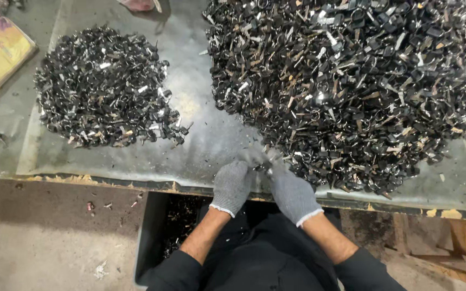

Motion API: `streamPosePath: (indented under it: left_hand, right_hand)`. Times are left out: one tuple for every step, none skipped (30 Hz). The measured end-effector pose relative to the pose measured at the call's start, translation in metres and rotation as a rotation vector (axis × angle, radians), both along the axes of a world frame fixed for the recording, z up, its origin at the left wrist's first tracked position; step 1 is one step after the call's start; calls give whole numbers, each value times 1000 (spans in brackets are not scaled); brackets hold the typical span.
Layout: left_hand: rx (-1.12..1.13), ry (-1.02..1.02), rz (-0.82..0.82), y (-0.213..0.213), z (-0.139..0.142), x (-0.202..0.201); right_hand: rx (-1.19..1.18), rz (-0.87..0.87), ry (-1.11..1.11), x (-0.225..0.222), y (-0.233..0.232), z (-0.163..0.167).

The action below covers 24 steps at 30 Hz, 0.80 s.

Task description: The person picks small black metal parts one at a time from a large pile on the right side of the workbench and places them onto a smaller pile on the left, repeating the same transfer throughout the clip.

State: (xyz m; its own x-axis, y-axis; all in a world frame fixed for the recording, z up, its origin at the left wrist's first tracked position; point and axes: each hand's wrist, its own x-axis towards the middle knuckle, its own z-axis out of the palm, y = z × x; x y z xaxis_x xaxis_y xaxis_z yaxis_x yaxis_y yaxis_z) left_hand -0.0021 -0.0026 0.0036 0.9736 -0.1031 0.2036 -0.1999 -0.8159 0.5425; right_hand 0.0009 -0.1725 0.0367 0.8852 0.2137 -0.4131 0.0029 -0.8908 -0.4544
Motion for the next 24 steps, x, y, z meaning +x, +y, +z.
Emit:
streamPosePath:
  left_hand:
    - [-23,-4,0,1,-1,0]
    - [-48,-1,0,2,-2,-1]
    - [-31,-9,-32,2,-3,-1]
    - [-13,-16,-66,3,-4,-2]
    - [5,-25,-100,2,-4,-2]
    - [12,-9,-91,2,-5,-2]
    - [19,4,-78,1,-5,-2]
    - [30,20,-65,1,-5,-2]
    - [26,35,-56,0,-5,-2]
    - [24,48,-48,-1,-4,-2]
    - [24,58,-40,-1,-4,-2]
    - [19,33,-62,1,-3,-2]
    - [12,7,-83,1,-2,-2]
    - [3,-14,-104,2,-2,-2]
    - [10,6,-96,3,-1,-2]
    - [16,27,-89,3,0,-2]
    - [24,31,-80,2,1,-2]
    - [14,57,-81,2,-1,-2]
    - [6,77,-81,1,-1,-1]
    - [-6,111,-80,0,0,-1]
    - [-3,78,-74,-2,0,0]
    - [1,55,-70,-1,1,-1]
    - [5,32,-74,0,2,0]
    - [-15,25,-83,2,4,0]
  right_hand:
    - [-9,70,-107,-2,0,-2]
    - [-20,139,-209,-3,0,-4]
    - [-31,206,-305,-3,0,-7]
    - [-48,188,-277,-3,1,-10]
    - [-65,169,-252,-1,2,-12]
    - [-82,150,-232,0,4,-15]
    - [-58,174,-263,2,4,-17]
    - [-31,198,-291,4,5,-17]
    - [-2,221,-316,6,6,-16]
    - [31,191,-230,8,5,-16]
    - [65,160,-146,9,5,-17]
    - [96,131,-62,11,3,-15]
    - [32,132,-87,12,3,-13]
    - [-33,133,-105,13,2,-11]
    - [-100,133,-105,14,0,-9]
    - [5,132,-68,15,-1,-7]
    - [110,133,-49,18,-3,-6]
    - [220,140,-55,21,-5,-6]
    - [226,178,-18,25,-6,-6]
    - [230,215,33,29,-7,-7]
    - [232,253,101,32,-8,-9]
    - [230,207,67,34,-8,-10]
    - [228,155,30,35,-8,-12]
    - [222,101,-15,35,-7,-10]
